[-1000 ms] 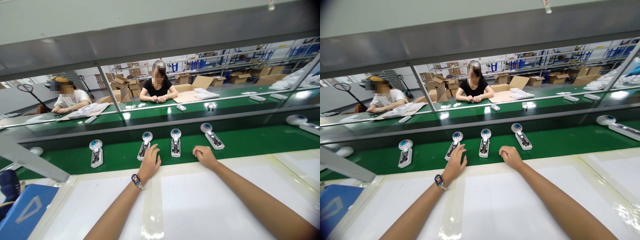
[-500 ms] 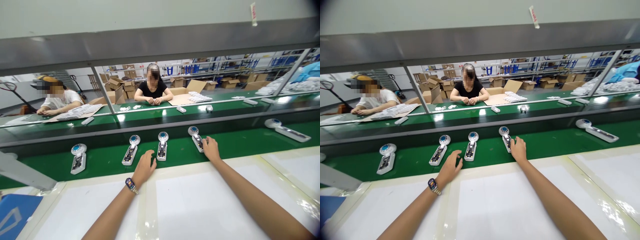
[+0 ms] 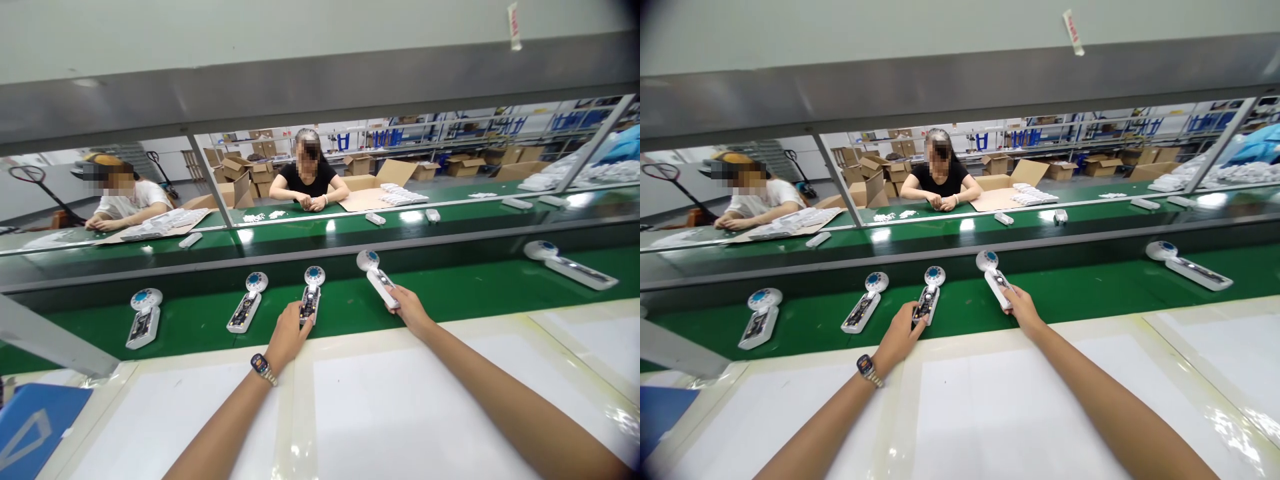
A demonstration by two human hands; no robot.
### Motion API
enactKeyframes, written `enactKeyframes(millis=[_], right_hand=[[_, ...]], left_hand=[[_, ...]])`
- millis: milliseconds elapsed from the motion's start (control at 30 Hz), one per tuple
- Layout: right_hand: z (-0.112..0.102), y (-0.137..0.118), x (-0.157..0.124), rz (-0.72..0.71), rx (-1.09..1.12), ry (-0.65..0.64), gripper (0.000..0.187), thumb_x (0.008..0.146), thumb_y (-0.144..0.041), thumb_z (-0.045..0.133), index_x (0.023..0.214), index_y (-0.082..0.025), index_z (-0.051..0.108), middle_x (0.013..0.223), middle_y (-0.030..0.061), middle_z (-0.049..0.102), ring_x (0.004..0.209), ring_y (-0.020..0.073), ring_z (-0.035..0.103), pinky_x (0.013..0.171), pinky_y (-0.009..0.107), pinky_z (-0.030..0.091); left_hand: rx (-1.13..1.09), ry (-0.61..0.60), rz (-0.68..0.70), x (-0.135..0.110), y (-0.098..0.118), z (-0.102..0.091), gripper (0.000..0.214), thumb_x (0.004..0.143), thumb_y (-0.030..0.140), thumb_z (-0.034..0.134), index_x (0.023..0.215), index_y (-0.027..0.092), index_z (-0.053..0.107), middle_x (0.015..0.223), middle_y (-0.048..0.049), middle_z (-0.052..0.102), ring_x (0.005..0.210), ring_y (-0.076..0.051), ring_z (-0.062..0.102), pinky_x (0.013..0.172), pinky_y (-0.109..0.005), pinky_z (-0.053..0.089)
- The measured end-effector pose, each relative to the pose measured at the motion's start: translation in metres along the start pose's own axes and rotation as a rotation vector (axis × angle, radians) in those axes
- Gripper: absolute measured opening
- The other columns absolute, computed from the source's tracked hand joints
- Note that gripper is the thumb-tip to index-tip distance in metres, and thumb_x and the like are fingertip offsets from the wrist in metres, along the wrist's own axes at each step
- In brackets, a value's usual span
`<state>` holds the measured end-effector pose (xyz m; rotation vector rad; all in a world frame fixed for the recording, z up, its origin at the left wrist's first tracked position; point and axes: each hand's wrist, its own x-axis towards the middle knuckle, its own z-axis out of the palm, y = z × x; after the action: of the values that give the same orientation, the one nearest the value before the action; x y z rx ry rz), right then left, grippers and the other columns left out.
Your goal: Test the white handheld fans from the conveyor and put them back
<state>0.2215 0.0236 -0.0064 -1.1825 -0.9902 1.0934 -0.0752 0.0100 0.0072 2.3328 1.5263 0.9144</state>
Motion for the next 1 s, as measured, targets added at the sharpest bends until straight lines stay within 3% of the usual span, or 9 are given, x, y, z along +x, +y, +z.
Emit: enactKeyframes(millis=[100, 200, 433, 500, 600, 700, 800, 867, 1000], right_hand=[[0.009, -0.004, -0.009, 0.032, 0.129, -0.084, 0.031, 0.071, -0.041, 0.063, 0.09, -0.017, 0.059, 0.082, 0.0058, 0.064, 0.068, 0.0174, 0.061, 0.057, 0.028, 0.048], [0.014, -0.007, -0.016, 0.166, 0.269, -0.194, 0.033, 0.066, -0.03, 0.071, 0.095, -0.019, 0.06, 0.093, 0.0063, 0.065, 0.083, 0.019, 0.062, 0.068, 0.027, 0.05], [0.021, -0.012, -0.029, 0.19, 0.28, -0.311, 0.038, 0.064, -0.023, 0.074, 0.099, -0.021, 0.059, 0.097, 0.0039, 0.064, 0.074, 0.0143, 0.06, 0.06, 0.024, 0.047], [0.025, -0.015, -0.034, 0.181, 0.285, -0.324, 0.048, 0.065, -0.024, 0.072, 0.11, -0.024, 0.054, 0.098, 0.0039, 0.063, 0.071, 0.0139, 0.06, 0.061, 0.025, 0.047], [0.03, -0.016, -0.039, 0.184, 0.287, -0.331, 0.061, 0.068, -0.025, 0.071, 0.123, -0.03, 0.044, 0.099, 0.003, 0.063, 0.07, 0.0134, 0.06, 0.062, 0.026, 0.047], [0.034, -0.013, -0.04, 0.188, 0.269, -0.313, 0.043, 0.073, -0.031, 0.067, 0.113, -0.027, 0.052, 0.101, 0.0039, 0.063, 0.069, 0.0132, 0.06, 0.061, 0.025, 0.048], [0.036, -0.009, -0.037, 0.216, 0.273, -0.284, 0.027, 0.079, -0.038, 0.059, 0.102, -0.023, 0.058, 0.103, 0.0062, 0.063, 0.072, 0.0152, 0.062, 0.06, 0.026, 0.049], [0.036, -0.007, -0.036, 0.237, 0.302, -0.269, 0.025, 0.08, -0.037, 0.057, 0.1, -0.023, 0.059, 0.105, 0.007, 0.064, 0.077, 0.0171, 0.064, 0.062, 0.027, 0.05], [0.035, -0.009, -0.039, 0.235, 0.392, -0.312, 0.025, 0.076, -0.026, 0.061, 0.1, -0.021, 0.06, 0.107, 0.0069, 0.065, 0.086, 0.0188, 0.064, 0.07, 0.029, 0.05]], left_hand=[[-0.017, 0.012, 0.029, 0.0, -0.002, 0.001, 0.032, 0.086, 0.035, 0.042, 0.111, 0.015, 0.046, 0.112, -0.0131, 0.051, 0.101, -0.024, 0.054, 0.088, -0.04, 0.043], [-0.009, 0.033, 0.047, 0.0, -0.005, 0.002, 0.03, 0.086, 0.032, 0.044, 0.11, 0.016, 0.049, 0.122, -0.0139, 0.047, 0.111, -0.024, 0.049, 0.094, -0.041, 0.041], [0.017, 0.035, 0.211, 0.0, -0.004, 0.003, 0.029, 0.084, 0.023, 0.046, 0.112, 0.019, 0.051, 0.13, -0.0119, 0.044, 0.121, -0.025, 0.04, 0.1, -0.043, 0.036], [-0.003, 0.054, 0.146, 0.001, -0.002, 0.002, 0.039, 0.084, 0.023, 0.045, 0.122, 0.017, 0.042, 0.129, -0.0141, 0.044, 0.119, -0.025, 0.042, 0.098, -0.042, 0.037], [-0.026, 0.111, -0.07, 0.003, -0.002, -0.001, 0.044, 0.082, 0.025, 0.047, 0.123, 0.012, 0.039, 0.115, -0.0167, 0.051, 0.108, -0.027, 0.05, 0.09, -0.044, 0.04], [-0.131, 0.158, -0.301, 0.006, -0.008, -0.006, 0.033, 0.078, 0.033, 0.053, 0.104, 0.013, 0.051, 0.093, -0.0116, 0.058, 0.089, -0.027, 0.056, 0.079, -0.042, 0.043], [-0.454, 0.239, -0.491, 0.01, -0.015, -0.009, 0.027, 0.07, 0.035, 0.064, 0.088, 0.016, 0.057, 0.08, -0.0058, 0.058, 0.08, -0.023, 0.056, 0.07, -0.033, 0.044], [-0.622, 0.261, -0.569, 0.013, -0.019, -0.011, 0.024, 0.069, 0.034, 0.064, 0.084, 0.016, 0.059, 0.076, -0.0046, 0.059, 0.074, -0.021, 0.057, 0.062, -0.028, 0.044], [-0.83, 0.173, -0.623, 0.017, -0.017, -0.015, 0.032, 0.08, 0.041, 0.051, 0.084, 0.01, 0.06, 0.072, -0.0083, 0.063, 0.057, -0.015, 0.057, 0.049, -0.026, 0.045]])
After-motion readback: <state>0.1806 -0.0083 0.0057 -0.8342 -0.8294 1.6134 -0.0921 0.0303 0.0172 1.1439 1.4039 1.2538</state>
